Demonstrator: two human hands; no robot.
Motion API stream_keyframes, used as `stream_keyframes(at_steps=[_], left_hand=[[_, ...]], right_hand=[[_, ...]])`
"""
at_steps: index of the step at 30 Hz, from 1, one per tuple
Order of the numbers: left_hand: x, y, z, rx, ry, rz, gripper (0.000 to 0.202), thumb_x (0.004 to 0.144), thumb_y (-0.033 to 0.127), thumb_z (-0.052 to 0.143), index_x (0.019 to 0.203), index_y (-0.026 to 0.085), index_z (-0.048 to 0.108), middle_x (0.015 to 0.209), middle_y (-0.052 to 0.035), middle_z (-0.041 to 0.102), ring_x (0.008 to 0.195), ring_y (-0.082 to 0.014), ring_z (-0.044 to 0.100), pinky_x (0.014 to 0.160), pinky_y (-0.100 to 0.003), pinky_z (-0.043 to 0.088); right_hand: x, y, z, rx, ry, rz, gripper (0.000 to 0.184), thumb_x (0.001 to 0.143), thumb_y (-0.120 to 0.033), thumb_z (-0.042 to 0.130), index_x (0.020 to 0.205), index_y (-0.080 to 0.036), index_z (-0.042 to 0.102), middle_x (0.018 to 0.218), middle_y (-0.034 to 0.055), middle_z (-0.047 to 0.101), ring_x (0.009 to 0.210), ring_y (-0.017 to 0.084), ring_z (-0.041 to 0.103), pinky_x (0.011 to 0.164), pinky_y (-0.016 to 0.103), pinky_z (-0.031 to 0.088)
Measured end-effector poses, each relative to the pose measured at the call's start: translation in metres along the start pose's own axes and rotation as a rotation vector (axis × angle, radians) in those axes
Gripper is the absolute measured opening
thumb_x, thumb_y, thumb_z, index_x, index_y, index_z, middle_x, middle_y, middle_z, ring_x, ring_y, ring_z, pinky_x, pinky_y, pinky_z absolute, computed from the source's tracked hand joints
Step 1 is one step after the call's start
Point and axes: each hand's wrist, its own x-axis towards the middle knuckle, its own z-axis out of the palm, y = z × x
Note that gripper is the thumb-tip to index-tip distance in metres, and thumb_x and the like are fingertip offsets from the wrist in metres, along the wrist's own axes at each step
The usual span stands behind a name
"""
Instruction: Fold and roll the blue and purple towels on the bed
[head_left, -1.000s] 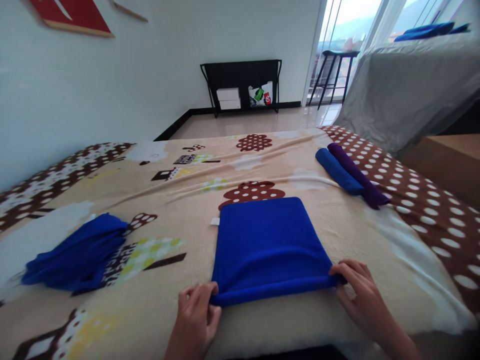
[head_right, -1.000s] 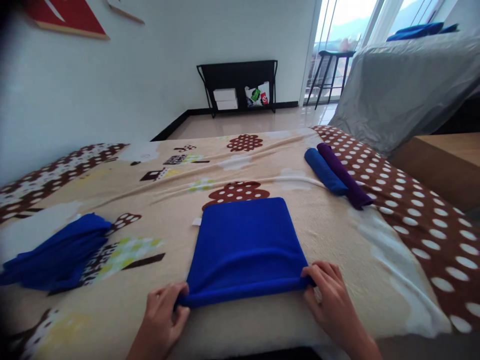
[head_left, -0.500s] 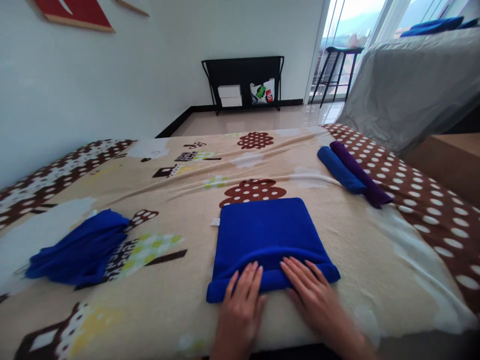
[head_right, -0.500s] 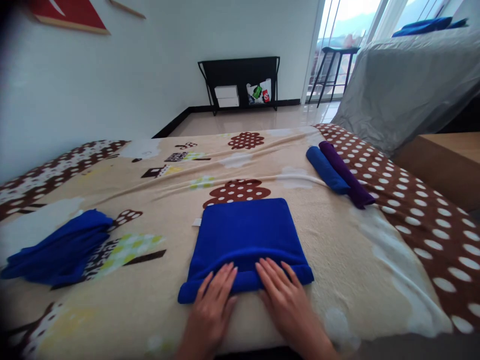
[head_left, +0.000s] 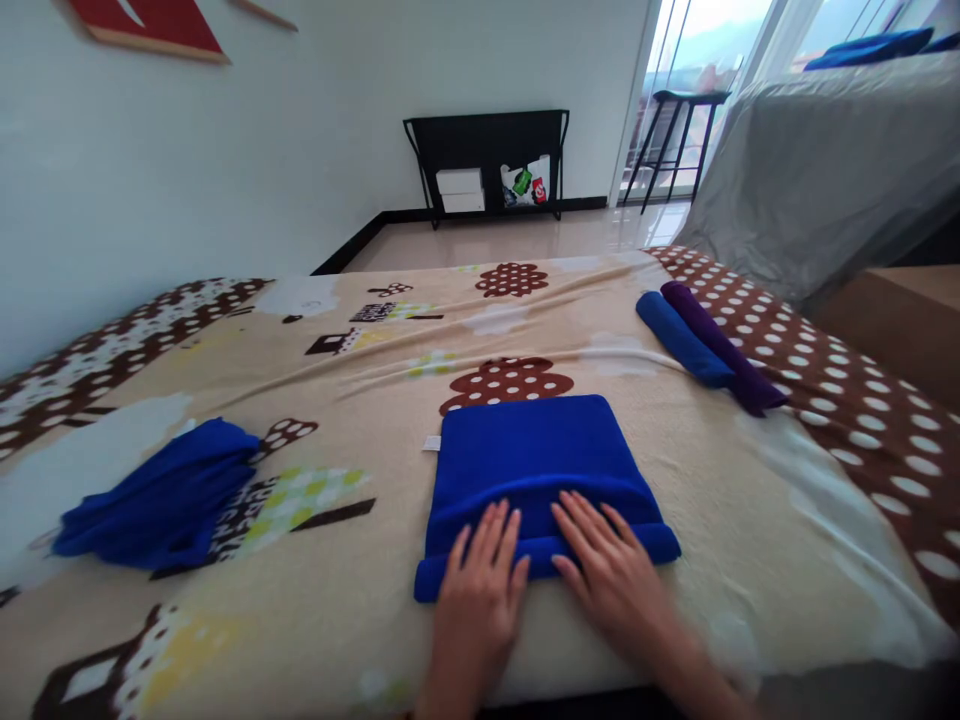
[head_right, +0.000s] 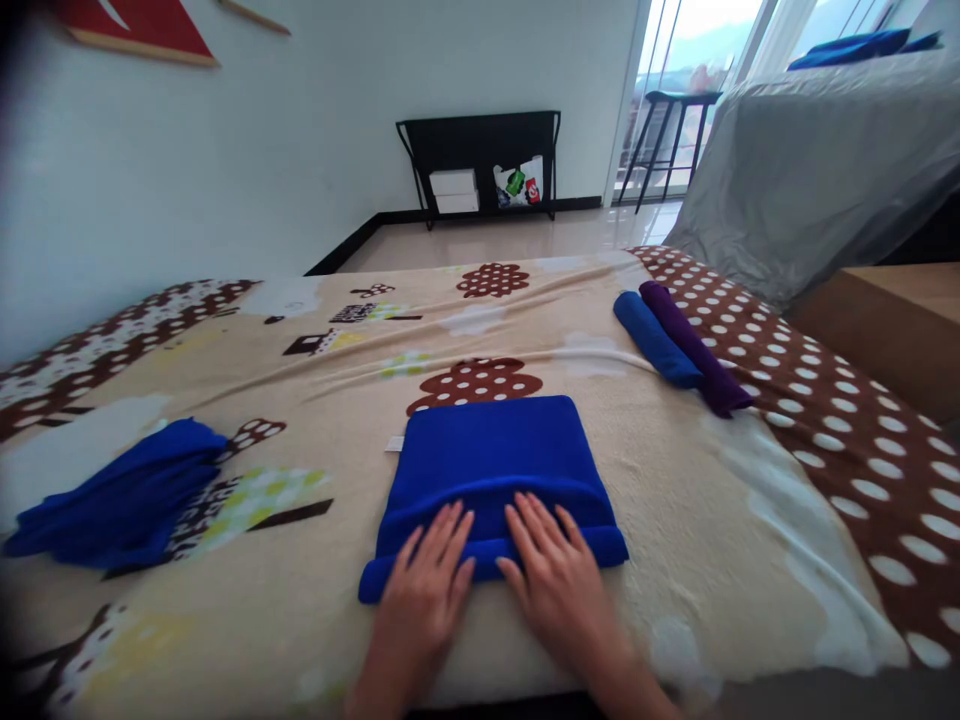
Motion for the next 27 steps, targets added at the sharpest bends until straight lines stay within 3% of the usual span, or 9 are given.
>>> stream_keyframes(at_steps=[3, 5, 8, 11, 14, 16, 22, 25, 27], left_hand=[[-0.016, -0.035, 0.003, 0.059, -0.013, -0.153, 0.057, 0.098, 0.029, 0.046, 0.154, 0.022, 0.034, 0.153, -0.0057, 0.046, 0.141, -0.0236, 0.044, 0.113, -0.044, 0.032], [-0.027, -0.052, 0.002, 0.067, 0.003, -0.176, 0.056, 0.099, 0.027, 0.046, 0.153, 0.024, 0.035, 0.151, -0.0059, 0.049, 0.14, -0.0241, 0.046, 0.117, -0.048, 0.023], [-0.037, -0.061, -0.008, 0.066, 0.135, -0.159, 0.053, 0.097, 0.022, 0.05, 0.149, 0.024, 0.042, 0.146, -0.009, 0.055, 0.132, -0.0243, 0.054, 0.12, -0.05, 0.014], [-0.046, -0.057, -0.024, 0.048, 0.271, -0.108, 0.051, 0.091, 0.015, 0.058, 0.141, 0.025, 0.054, 0.135, -0.0096, 0.065, 0.12, -0.0215, 0.062, 0.117, -0.043, 0.021], [-0.055, -0.054, -0.035, -0.016, 0.212, 0.013, 0.049, 0.088, 0.01, 0.059, 0.134, 0.025, 0.059, 0.123, -0.0065, 0.072, 0.111, -0.0184, 0.067, 0.112, -0.035, 0.029], [-0.056, -0.054, -0.033, -0.048, 0.178, 0.012, 0.048, 0.088, 0.008, 0.055, 0.133, 0.023, 0.059, 0.121, -0.007, 0.072, 0.11, -0.0183, 0.067, 0.108, -0.034, 0.032], [-0.037, -0.059, -0.014, -0.034, 0.212, -0.08, 0.033, 0.087, 0.007, 0.051, 0.113, 0.023, 0.065, 0.105, -0.0047, 0.074, 0.097, -0.0199, 0.069, 0.099, -0.036, 0.034], [-0.026, -0.061, -0.019, -0.054, 0.181, -0.12, 0.027, 0.086, 0.007, 0.046, 0.1, 0.02, 0.065, 0.095, -0.0052, 0.073, 0.091, -0.0215, 0.067, 0.094, -0.039, 0.036], [-0.025, -0.064, -0.025, -0.097, 0.131, -0.124, 0.027, 0.083, 0.006, 0.043, 0.095, 0.019, 0.064, 0.089, -0.0042, 0.071, 0.087, -0.0211, 0.065, 0.091, -0.039, 0.036]], right_hand=[[-0.018, 0.041, 0.002, -0.079, 0.0, 0.107, 0.061, 0.101, -0.045, 0.044, 0.154, -0.017, 0.035, 0.156, 0.0065, 0.04, 0.143, 0.023, 0.041, 0.114, 0.044, 0.031], [-0.031, 0.063, 0.001, -0.094, 0.013, 0.128, 0.061, 0.102, -0.043, 0.041, 0.156, -0.017, 0.031, 0.156, 0.0076, 0.04, 0.144, 0.024, 0.038, 0.116, 0.045, 0.028], [-0.047, 0.079, -0.009, -0.078, 0.073, 0.13, 0.058, 0.102, -0.035, 0.042, 0.156, -0.019, 0.031, 0.155, 0.0094, 0.041, 0.144, 0.026, 0.038, 0.116, 0.048, 0.026], [-0.064, 0.083, -0.022, -0.013, 0.154, 0.115, 0.054, 0.098, -0.025, 0.047, 0.152, -0.026, 0.039, 0.151, 0.0084, 0.047, 0.14, 0.026, 0.044, 0.111, 0.046, 0.031], [-0.08, 0.084, -0.027, 0.059, 0.112, 0.015, 0.053, 0.094, -0.017, 0.05, 0.145, -0.029, 0.048, 0.14, 0.0046, 0.059, 0.131, 0.022, 0.053, 0.105, 0.04, 0.036], [-0.083, 0.085, -0.023, 0.062, 0.069, -0.013, 0.051, 0.092, -0.016, 0.051, 0.142, -0.027, 0.052, 0.134, 0.0039, 0.063, 0.126, 0.021, 0.056, 0.103, 0.039, 0.036], [-0.05, 0.081, -0.011, 0.089, 0.152, 0.098, 0.031, 0.09, -0.012, 0.05, 0.112, -0.024, 0.067, 0.111, 0.003, 0.071, 0.108, 0.02, 0.063, 0.1, 0.039, 0.037], [-0.036, 0.079, -0.021, 0.163, 0.171, 0.144, 0.024, 0.086, -0.01, 0.049, 0.099, -0.02, 0.066, 0.098, 0.0036, 0.07, 0.098, 0.02, 0.061, 0.094, 0.038, 0.039], [-0.035, 0.078, -0.028, 0.21, 0.115, 0.145, 0.022, 0.085, -0.01, 0.049, 0.095, -0.02, 0.065, 0.093, 0.0035, 0.068, 0.094, 0.02, 0.059, 0.091, 0.038, 0.04]])
